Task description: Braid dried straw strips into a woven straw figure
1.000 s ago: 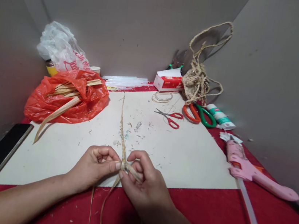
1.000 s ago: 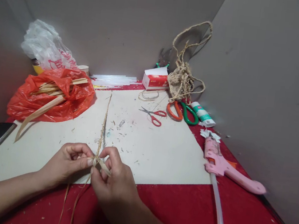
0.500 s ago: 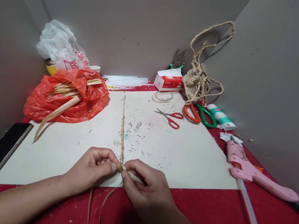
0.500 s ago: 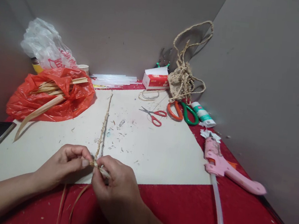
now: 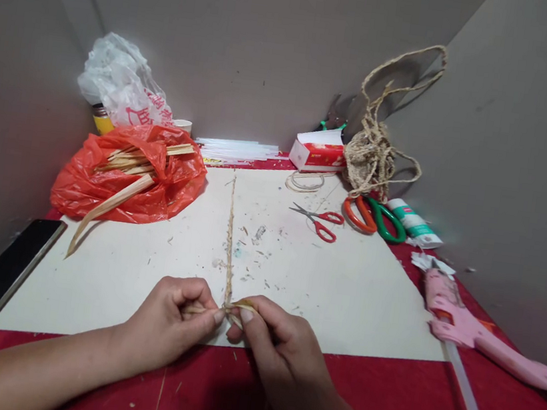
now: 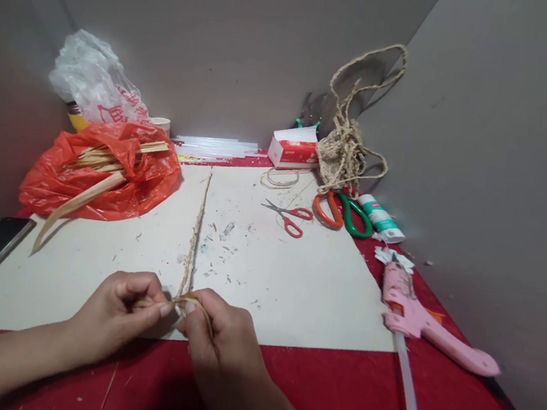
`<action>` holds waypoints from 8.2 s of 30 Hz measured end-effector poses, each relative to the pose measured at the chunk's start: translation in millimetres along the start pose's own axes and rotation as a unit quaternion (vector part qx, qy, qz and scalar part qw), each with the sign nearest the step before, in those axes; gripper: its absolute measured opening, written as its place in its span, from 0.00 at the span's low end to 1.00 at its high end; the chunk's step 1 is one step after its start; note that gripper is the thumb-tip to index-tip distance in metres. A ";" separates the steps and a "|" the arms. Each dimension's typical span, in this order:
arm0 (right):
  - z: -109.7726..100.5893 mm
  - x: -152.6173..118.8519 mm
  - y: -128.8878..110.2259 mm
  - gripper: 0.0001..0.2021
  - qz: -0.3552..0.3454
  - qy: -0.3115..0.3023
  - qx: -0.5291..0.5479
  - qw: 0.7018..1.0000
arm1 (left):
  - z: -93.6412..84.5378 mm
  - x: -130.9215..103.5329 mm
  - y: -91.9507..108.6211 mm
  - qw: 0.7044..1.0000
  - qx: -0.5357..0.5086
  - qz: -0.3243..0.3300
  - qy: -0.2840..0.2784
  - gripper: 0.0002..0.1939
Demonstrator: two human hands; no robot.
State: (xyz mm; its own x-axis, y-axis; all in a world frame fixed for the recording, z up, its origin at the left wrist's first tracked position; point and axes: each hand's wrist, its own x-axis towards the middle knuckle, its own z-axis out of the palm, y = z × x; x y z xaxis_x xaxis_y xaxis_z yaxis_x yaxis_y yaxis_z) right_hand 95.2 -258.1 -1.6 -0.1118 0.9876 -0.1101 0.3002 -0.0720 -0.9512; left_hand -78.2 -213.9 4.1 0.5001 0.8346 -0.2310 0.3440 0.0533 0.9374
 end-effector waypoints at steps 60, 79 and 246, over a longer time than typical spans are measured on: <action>-13.2 -30.4 -2.2 0.28 -0.057 -0.016 -0.144 0.988 | -1.3 8.9 2.3 0.985 -0.091 -0.131 -0.061 0.14; 22.8 -17.2 -13.8 0.12 0.269 -0.029 0.297 0.916 | 8.6 4.4 5.8 0.992 -0.098 -0.071 -0.046 0.11; 28.4 -6.3 -7.2 0.15 0.209 -0.083 0.245 0.943 | 11.2 -27.7 14.2 0.980 -0.008 -0.108 -0.164 0.19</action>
State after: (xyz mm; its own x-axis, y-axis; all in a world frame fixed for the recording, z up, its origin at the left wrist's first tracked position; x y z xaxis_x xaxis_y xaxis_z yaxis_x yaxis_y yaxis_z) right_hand 66.8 -267.8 -2.2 -0.2400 0.8263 -0.5096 -0.1190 -0.5460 -0.8293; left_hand -78.2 -242.4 20.9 0.6465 0.5817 -0.4937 0.4584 0.2211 0.8608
